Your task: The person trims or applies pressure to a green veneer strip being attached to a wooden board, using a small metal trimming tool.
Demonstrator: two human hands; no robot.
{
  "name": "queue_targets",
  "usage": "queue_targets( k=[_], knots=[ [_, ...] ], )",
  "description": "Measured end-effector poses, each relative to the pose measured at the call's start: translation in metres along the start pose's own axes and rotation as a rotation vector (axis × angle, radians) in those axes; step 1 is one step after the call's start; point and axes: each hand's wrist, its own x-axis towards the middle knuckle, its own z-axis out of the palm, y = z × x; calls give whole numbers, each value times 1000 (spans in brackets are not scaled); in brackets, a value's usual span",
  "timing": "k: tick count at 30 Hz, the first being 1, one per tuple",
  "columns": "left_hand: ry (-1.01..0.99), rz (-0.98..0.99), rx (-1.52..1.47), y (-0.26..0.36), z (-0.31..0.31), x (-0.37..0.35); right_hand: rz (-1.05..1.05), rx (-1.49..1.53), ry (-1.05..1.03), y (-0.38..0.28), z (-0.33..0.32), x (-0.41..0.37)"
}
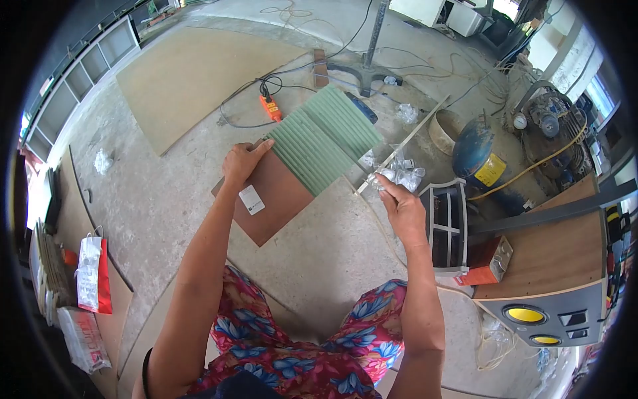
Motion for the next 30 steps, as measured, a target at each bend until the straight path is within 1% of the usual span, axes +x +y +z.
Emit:
queue_targets(
  k=[1,4,7,13,16,19,22,23,26,27,29,30],
  knots=[
    [-14,-10,-13,1,-1,0,-32,-6,24,0,2,1],
    [-38,-26,-40,2,-3,-1,15,-11,10,-3,3,2],
    [-39,-18,-47,1,1,0,-33,26,50,4,10,3],
    [-79,-23,-79,4,0,-2,-46,-6,47,10,17,3],
    [-87,-17,-90,5,0,-3,-3,-18,64,9,21,6],
    [-122,11,-90,10,6,-5,-93,-50,127,6,28,8],
    [-130,18,-98,9,8,-5,-17,-64,67,2,22,7],
    [-141,10,-114,7,6,-3,-22,-63,81,7,19,4],
    [-148,-24,-137,0,0,4,49,40,39,22,9,-4],
    [-151,-38,-137,-3,0,5,5,-17,53,17,11,0],
    [-144,17,-96,4,7,-2,-70,-131,77,2,15,3],
    [-138,50,-79,9,9,-4,-57,-128,80,1,16,2]
  ],
)
